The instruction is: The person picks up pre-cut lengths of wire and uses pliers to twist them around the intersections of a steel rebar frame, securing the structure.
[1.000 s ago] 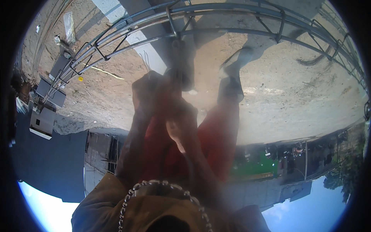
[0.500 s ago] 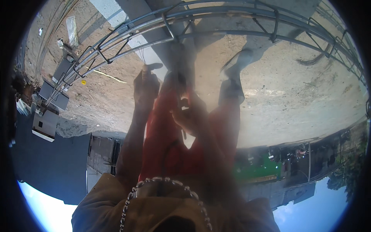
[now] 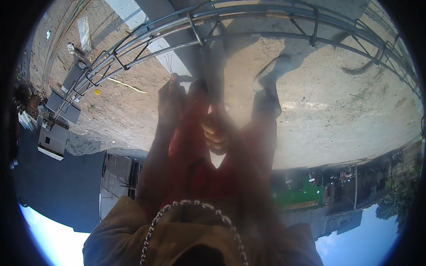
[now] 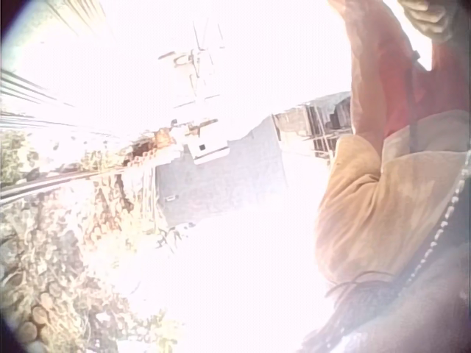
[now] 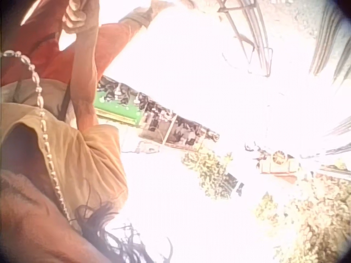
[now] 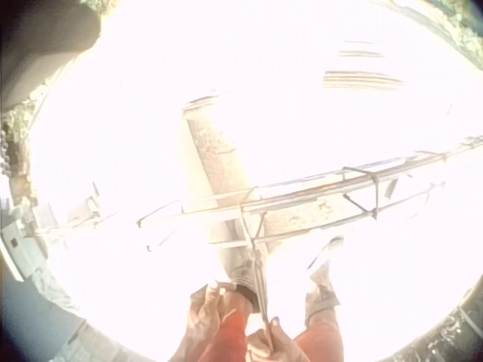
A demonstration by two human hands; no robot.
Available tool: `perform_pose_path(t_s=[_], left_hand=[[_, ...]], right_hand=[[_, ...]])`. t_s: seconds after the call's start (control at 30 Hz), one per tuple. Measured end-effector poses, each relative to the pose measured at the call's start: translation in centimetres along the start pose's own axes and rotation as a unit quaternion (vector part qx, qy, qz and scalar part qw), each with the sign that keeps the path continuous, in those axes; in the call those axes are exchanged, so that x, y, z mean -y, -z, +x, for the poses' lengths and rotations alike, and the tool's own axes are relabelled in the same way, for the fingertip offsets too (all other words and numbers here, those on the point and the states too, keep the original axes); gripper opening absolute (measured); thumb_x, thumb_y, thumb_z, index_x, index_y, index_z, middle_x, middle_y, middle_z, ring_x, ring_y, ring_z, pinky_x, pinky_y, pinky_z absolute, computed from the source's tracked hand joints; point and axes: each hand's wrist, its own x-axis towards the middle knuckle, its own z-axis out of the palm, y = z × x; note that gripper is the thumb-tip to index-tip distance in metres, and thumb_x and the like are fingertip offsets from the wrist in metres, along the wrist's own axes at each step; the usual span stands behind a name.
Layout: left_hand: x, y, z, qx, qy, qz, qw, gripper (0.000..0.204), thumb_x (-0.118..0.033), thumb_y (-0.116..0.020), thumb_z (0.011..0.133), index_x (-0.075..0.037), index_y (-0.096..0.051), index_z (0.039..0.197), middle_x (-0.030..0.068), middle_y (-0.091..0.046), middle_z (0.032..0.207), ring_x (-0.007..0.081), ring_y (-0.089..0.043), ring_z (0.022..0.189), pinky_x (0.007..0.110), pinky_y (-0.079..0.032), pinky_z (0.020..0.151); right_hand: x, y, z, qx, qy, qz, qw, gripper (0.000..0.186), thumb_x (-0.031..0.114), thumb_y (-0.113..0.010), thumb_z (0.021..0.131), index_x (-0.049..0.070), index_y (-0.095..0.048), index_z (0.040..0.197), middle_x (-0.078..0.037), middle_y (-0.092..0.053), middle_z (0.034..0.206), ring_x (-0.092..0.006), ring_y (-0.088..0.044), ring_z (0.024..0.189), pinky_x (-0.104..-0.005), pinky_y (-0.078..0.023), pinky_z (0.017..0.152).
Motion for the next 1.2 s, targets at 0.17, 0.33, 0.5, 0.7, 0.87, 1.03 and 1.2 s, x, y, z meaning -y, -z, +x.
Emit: perform_pose_path(t_s=[0.17,0.33,0.5,0.7,0.87,1.03,1.2], left_hand=[[0.4,-0.6,0.3,0.036,-0.029,0.093,0.995,0.026,-0.027,-0.057,0.082,-0.003,-0.063,0.089,0.0092,-0.055,0.065,0.0209,-0.055,0.055,0.031,-0.044,0.052],[0.5,-2.9,0.9,-0.015,-0.058,0.039,0.997,0.029,-0.029,-0.063,0.084,-0.002,-0.062,0.075,-0.0016,-0.047,0.055,0.0065,-0.040,0.048,0.024,-0.031,0.044],[2.0,-5.2,1.4,-0.014,-0.088,0.095,0.991,0.033,-0.034,-0.064,0.085,-0.002,-0.066,0.079,-0.0062,-0.045,0.052,0.0017,-0.036,0.048,0.023,-0.028,0.043],[4.8,-3.4,1.5,-0.044,-0.124,-0.027,0.991,0.034,-0.030,-0.054,0.091,0.001,-0.066,0.084,-0.0056,-0.046,0.051,0.0011,-0.038,0.046,0.021,-0.028,0.042],[2.3,-2.6,0.4,-0.029,-0.017,-0.005,0.999,0.018,-0.017,-0.054,0.082,0.000,-0.061,0.081,0.0058,-0.057,0.065,0.0163,-0.055,0.060,0.029,-0.043,0.056],[3.4,-2.7,0.7,-0.018,0.026,-0.096,0.995,0.026,-0.024,-0.051,0.088,0.000,-0.062,0.090,0.0017,-0.051,0.060,0.0102,-0.046,0.054,0.026,-0.035,0.049],[2.6,-4.2,0.6,0.028,0.116,-0.285,0.951,0.037,-0.034,-0.053,0.092,0.001,-0.063,0.100,-0.0059,-0.041,0.050,0.0010,-0.031,0.041,0.020,-0.022,0.038]], right_hand=[[-1.5,-1.1,-0.7,-0.234,0.140,-0.351,0.896,0.040,0.014,-0.067,0.080,0.007,-0.036,0.104,-0.001,-0.051,0.056,-0.0103,-0.045,0.031,-0.0232,-0.040,0.029],[-2.2,-1.5,1.0,-0.443,0.273,-0.744,0.419,0.051,0.017,-0.065,0.081,-0.001,-0.043,0.124,-0.006,-0.058,0.076,-0.0105,-0.058,0.063,-0.0237,-0.047,0.055],[-1.4,-2.6,0.4,-0.535,0.226,-0.781,0.228,0.043,0.019,-0.058,0.086,0.000,-0.045,0.123,-0.010,-0.060,0.087,-0.0141,-0.057,0.063,-0.0304,-0.048,0.055],[-0.5,-3.5,0.1,-0.423,0.093,-0.502,0.749,0.047,0.038,-0.040,0.095,-0.006,-0.056,0.099,-0.002,-0.043,0.054,-0.0111,-0.042,0.041,-0.0273,-0.037,0.038],[-0.1,-1.8,-1.4,-0.238,0.075,-0.295,0.922,0.056,0.043,-0.029,0.097,-0.003,-0.059,0.087,-0.008,-0.052,0.056,-0.0159,-0.053,0.048,-0.0264,-0.044,0.047],[0.2,-1.4,-2.0,-0.336,0.071,-0.500,0.795,0.045,0.035,-0.034,0.098,-0.001,-0.058,0.090,-0.004,-0.050,0.052,-0.0080,-0.041,0.038,-0.0203,-0.034,0.036],[0.3,-0.2,-2.1,-0.056,0.101,-0.040,0.992,0.043,0.043,-0.027,0.097,0.004,-0.045,0.103,0.001,-0.039,0.043,-0.0053,-0.026,0.029,-0.0191,-0.023,0.027]])
